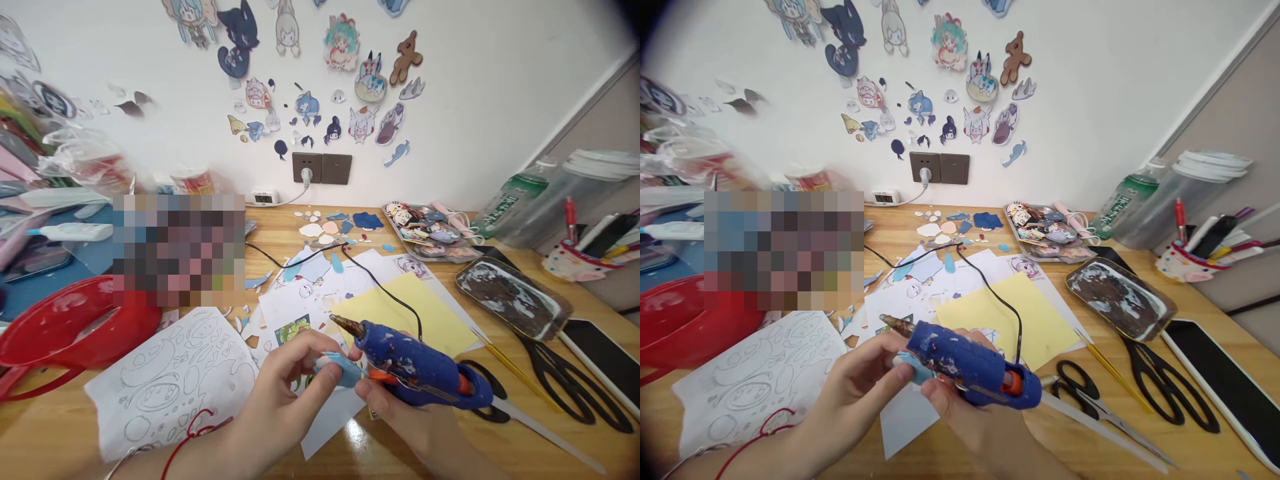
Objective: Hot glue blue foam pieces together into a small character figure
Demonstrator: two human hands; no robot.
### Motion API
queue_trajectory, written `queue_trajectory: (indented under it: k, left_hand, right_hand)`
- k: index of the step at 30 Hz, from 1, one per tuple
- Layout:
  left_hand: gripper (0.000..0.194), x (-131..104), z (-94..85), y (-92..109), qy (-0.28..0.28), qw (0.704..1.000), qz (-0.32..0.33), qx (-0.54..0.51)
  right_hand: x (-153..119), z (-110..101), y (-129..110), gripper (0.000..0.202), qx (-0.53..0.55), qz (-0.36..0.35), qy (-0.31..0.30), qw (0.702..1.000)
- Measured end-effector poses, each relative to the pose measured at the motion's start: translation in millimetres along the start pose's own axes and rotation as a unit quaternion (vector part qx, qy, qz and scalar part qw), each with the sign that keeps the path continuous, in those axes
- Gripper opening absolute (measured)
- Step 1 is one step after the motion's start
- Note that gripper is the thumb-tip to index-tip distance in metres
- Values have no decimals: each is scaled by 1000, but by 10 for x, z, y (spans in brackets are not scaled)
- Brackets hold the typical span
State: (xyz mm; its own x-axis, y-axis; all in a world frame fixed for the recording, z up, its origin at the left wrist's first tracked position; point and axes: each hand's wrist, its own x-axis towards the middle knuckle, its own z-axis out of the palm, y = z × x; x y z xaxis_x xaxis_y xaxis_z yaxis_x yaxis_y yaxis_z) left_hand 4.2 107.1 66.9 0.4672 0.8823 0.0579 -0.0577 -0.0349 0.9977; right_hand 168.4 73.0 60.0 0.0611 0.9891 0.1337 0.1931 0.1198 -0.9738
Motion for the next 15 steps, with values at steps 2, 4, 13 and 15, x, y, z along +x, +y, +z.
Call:
queue_trajectory:
  k: [2, 4, 13, 15]
  left_hand:
    - [13, -11, 6, -9, 0, 1000, -23, -7]
    - [16, -19, 12, -10, -4, 999, -43, -22]
    - [12, -17, -19, 16, -7, 997, -16, 75]
    - [11, -15, -48, 16, -9, 991, 32, 126]
  right_hand:
    - [-12, 3, 9, 17, 11, 33, 3, 999]
    - [-15, -3, 13, 17, 36, 53, -13, 998]
    - [142, -88, -37, 18, 256, 77, 24, 963]
    - [207, -166, -62, 17, 288, 60, 61, 954]
